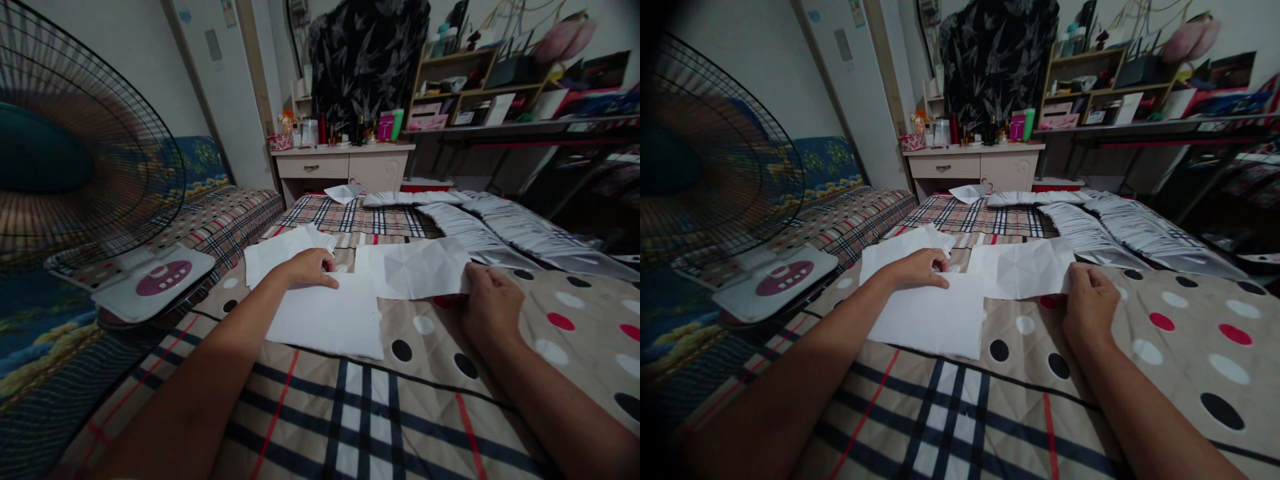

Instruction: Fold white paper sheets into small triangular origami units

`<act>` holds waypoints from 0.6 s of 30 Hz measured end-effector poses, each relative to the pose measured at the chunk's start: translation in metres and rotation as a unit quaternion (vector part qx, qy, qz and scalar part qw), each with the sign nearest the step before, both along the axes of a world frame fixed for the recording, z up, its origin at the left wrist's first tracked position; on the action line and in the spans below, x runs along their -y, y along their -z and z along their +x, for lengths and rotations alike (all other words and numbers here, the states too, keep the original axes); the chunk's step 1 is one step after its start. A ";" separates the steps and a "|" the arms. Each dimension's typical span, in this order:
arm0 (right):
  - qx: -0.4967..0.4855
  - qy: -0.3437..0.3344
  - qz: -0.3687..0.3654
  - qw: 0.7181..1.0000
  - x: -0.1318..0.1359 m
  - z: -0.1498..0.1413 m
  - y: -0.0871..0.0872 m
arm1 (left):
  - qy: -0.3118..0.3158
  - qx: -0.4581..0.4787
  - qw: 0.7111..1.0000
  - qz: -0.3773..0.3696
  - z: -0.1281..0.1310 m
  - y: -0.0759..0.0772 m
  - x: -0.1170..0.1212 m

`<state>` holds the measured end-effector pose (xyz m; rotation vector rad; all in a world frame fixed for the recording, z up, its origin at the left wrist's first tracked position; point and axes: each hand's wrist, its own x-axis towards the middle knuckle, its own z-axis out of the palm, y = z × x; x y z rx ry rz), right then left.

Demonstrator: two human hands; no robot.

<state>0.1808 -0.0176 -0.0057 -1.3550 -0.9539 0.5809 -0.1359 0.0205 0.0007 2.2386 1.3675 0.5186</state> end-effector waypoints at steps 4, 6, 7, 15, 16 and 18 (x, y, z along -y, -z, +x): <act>-0.081 0.018 -0.005 0.997 -0.001 0.000 0.001 | 0.029 0.081 0.994 -0.062 -0.003 -0.006 0.003; -0.091 0.007 -0.006 0.996 -0.003 0.001 0.003 | 0.013 0.142 0.986 -0.090 -0.007 -0.015 0.004; -0.094 0.005 -0.006 0.995 -0.004 0.002 0.004 | -0.008 0.177 0.980 -0.085 -0.010 -0.020 0.004; -0.094 -0.033 -0.001 0.995 -0.001 -0.001 0.005 | -0.462 0.242 0.840 0.150 -0.084 -0.015 -0.017; -0.096 -0.038 -0.005 0.995 0.000 -0.001 0.004 | -0.496 0.199 0.829 0.163 -0.094 -0.009 -0.019; -0.123 -0.034 -0.014 0.992 -0.001 -0.001 0.003 | -0.533 0.113 0.821 0.170 -0.106 0.001 -0.019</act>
